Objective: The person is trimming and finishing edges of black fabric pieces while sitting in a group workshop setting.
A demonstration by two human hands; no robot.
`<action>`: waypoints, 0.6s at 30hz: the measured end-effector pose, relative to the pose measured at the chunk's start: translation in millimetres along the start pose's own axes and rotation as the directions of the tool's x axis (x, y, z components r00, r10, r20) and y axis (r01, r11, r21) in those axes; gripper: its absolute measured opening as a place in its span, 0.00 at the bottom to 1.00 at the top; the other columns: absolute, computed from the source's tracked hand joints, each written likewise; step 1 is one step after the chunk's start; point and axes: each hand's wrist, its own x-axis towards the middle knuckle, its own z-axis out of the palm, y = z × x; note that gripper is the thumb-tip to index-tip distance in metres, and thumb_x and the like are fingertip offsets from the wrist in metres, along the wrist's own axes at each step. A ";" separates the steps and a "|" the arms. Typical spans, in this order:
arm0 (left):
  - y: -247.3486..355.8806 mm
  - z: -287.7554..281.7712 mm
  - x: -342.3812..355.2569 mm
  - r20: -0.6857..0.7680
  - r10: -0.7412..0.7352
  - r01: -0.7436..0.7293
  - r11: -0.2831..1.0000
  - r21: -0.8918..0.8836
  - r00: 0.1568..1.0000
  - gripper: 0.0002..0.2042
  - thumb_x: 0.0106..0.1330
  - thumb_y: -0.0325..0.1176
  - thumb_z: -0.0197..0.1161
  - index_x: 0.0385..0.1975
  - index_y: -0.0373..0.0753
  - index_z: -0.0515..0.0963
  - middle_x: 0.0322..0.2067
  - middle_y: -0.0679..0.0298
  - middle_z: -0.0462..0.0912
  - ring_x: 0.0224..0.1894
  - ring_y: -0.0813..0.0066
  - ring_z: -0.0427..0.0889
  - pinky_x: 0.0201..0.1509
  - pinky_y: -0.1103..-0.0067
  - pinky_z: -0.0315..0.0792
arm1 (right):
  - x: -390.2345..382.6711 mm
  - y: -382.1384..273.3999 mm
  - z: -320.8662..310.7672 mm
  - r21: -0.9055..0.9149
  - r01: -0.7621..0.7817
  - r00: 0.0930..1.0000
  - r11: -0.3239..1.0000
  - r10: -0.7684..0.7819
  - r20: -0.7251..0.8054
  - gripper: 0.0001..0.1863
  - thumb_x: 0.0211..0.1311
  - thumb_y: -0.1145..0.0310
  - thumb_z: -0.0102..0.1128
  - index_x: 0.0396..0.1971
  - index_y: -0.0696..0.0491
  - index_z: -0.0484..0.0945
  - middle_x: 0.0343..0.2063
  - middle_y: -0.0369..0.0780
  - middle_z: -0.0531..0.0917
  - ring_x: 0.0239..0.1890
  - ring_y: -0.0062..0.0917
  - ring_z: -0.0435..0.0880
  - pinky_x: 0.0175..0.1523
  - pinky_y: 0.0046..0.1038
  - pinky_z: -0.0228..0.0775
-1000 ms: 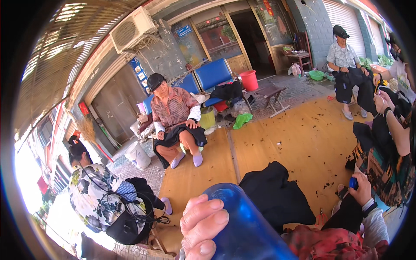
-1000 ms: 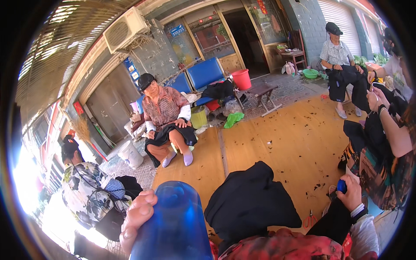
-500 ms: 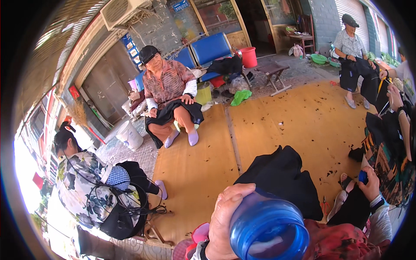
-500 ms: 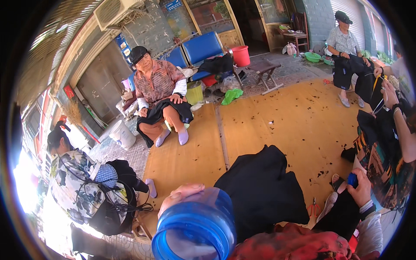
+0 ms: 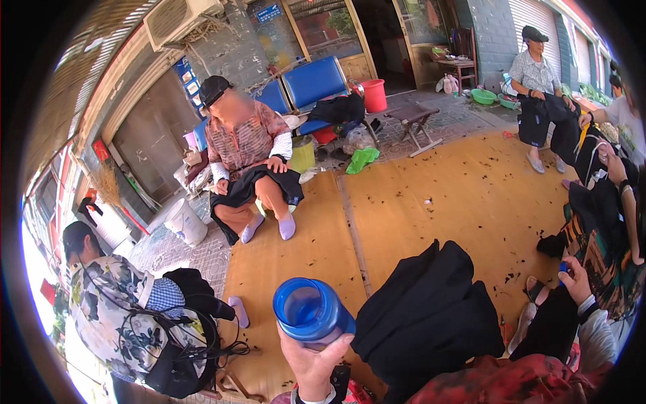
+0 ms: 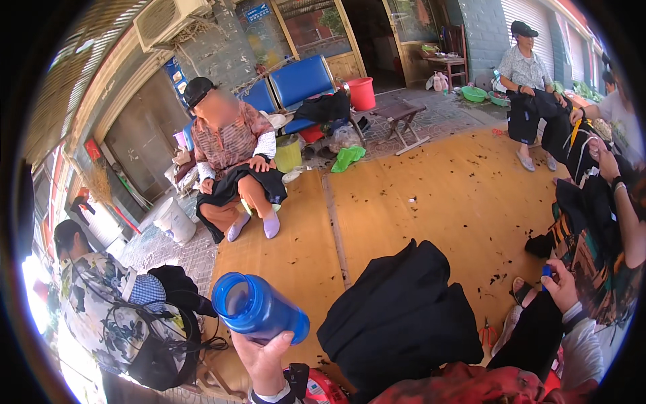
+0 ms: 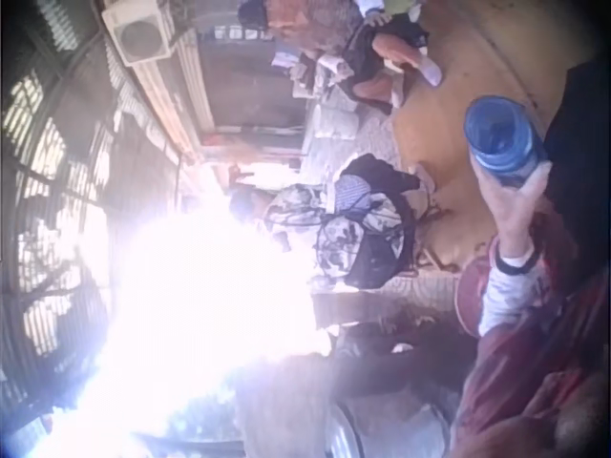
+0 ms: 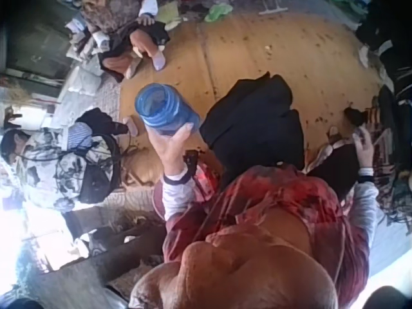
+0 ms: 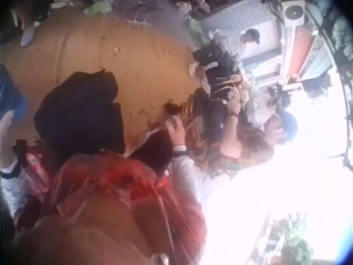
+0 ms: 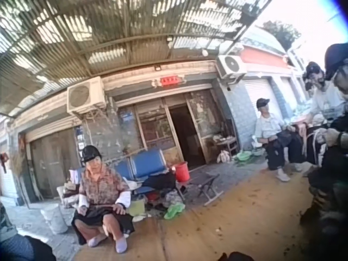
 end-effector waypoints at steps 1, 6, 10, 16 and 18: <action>-3.6 -0.8 1.4 -0.051 -0.012 0.012 1.000 0.012 0.999 0.39 0.38 0.25 0.74 0.53 0.32 0.59 0.45 0.57 0.71 0.46 0.70 0.74 0.51 0.75 0.69 | 0.5 3.9 2.8 0.006 0.023 1.000 1.000 -0.022 -0.012 0.18 0.53 0.74 0.56 0.45 0.55 0.67 0.31 0.34 0.71 0.32 0.17 0.69 0.39 0.19 0.65; -10.5 -0.8 4.0 -0.132 -0.047 0.055 0.997 0.058 0.990 0.38 0.40 0.27 0.73 0.53 0.34 0.59 0.46 0.59 0.70 0.46 0.71 0.73 0.52 0.75 0.68 | 7.3 -0.7 13.9 0.054 0.032 0.999 0.998 -0.032 -0.005 0.19 0.50 0.77 0.57 0.45 0.58 0.68 0.33 0.35 0.71 0.34 0.17 0.70 0.39 0.19 0.67; -16.5 -3.4 4.3 -0.124 -0.032 0.042 0.996 0.081 0.992 0.37 0.41 0.27 0.73 0.53 0.34 0.60 0.46 0.59 0.70 0.47 0.71 0.72 0.53 0.75 0.67 | 8.4 4.9 17.3 0.081 0.047 0.999 0.996 -0.045 -0.028 0.18 0.49 0.78 0.58 0.43 0.59 0.69 0.33 0.36 0.71 0.33 0.17 0.71 0.39 0.20 0.68; -20.8 -5.4 5.4 -0.130 -0.058 0.073 0.991 0.110 0.990 0.37 0.41 0.26 0.72 0.54 0.34 0.60 0.46 0.60 0.70 0.48 0.72 0.71 0.54 0.75 0.66 | 5.4 3.5 14.9 0.001 0.084 0.995 0.997 -0.083 -0.051 0.18 0.48 0.77 0.59 0.42 0.60 0.69 0.32 0.37 0.72 0.31 0.18 0.72 0.38 0.20 0.68; -20.8 -6.7 4.8 -0.142 -0.056 0.072 0.991 0.114 0.988 0.37 0.42 0.26 0.72 0.54 0.35 0.60 0.46 0.61 0.70 0.48 0.72 0.71 0.54 0.76 0.66 | 4.9 0.8 15.1 0.010 0.081 0.995 0.997 -0.080 -0.057 0.18 0.48 0.77 0.59 0.42 0.60 0.69 0.32 0.37 0.72 0.31 0.18 0.72 0.37 0.20 0.68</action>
